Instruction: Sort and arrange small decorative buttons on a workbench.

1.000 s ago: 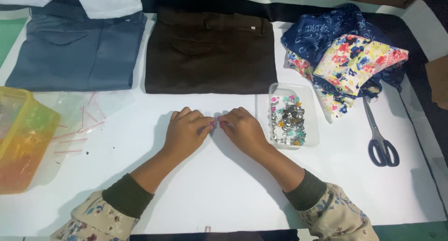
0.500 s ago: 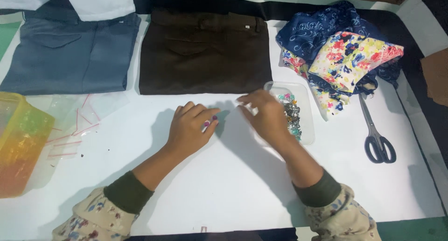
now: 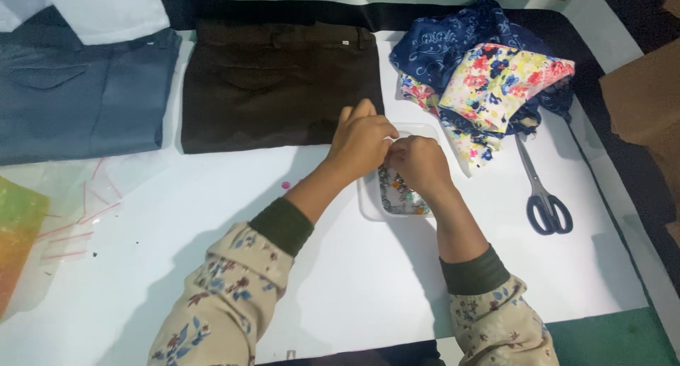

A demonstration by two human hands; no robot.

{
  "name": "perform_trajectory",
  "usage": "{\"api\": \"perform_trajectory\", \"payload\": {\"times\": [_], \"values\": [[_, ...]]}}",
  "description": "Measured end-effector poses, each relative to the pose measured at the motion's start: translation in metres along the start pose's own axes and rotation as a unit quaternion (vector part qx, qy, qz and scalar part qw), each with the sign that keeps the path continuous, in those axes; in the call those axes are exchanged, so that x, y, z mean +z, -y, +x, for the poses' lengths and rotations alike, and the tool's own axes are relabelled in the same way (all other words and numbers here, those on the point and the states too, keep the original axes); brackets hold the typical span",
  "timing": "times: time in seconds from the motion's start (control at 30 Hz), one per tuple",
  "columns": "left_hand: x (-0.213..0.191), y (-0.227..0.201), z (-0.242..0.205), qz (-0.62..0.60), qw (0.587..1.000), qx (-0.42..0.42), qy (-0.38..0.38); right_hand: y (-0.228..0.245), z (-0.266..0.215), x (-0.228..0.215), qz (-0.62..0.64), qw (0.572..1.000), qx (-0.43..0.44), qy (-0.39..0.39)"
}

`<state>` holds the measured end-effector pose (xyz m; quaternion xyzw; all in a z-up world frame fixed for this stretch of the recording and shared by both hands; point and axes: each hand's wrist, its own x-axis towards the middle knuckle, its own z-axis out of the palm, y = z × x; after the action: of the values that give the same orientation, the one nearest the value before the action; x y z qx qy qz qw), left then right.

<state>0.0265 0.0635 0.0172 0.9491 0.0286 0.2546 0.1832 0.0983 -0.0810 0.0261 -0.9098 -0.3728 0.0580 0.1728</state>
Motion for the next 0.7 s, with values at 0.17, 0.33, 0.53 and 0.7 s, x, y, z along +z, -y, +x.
{"api": "perform_trajectory", "payload": {"times": [0.17,0.33,0.53,0.7], "values": [[0.024,0.003,0.017,0.121,0.989,0.066,0.058,-0.011,0.005,0.014,-0.002,1.000,0.010,-0.005],[0.032,-0.001,0.021,0.169,0.980,0.074,0.079,-0.011,0.006,0.022,-0.007,1.000,0.024,-0.017],[0.038,0.003,0.021,0.177,0.978,0.078,0.081,0.006,-0.003,0.008,-0.004,0.999,0.035,-0.010],[0.040,0.008,0.022,0.137,0.984,0.063,0.094,0.007,-0.002,0.005,-0.005,0.999,0.032,-0.011]]}}
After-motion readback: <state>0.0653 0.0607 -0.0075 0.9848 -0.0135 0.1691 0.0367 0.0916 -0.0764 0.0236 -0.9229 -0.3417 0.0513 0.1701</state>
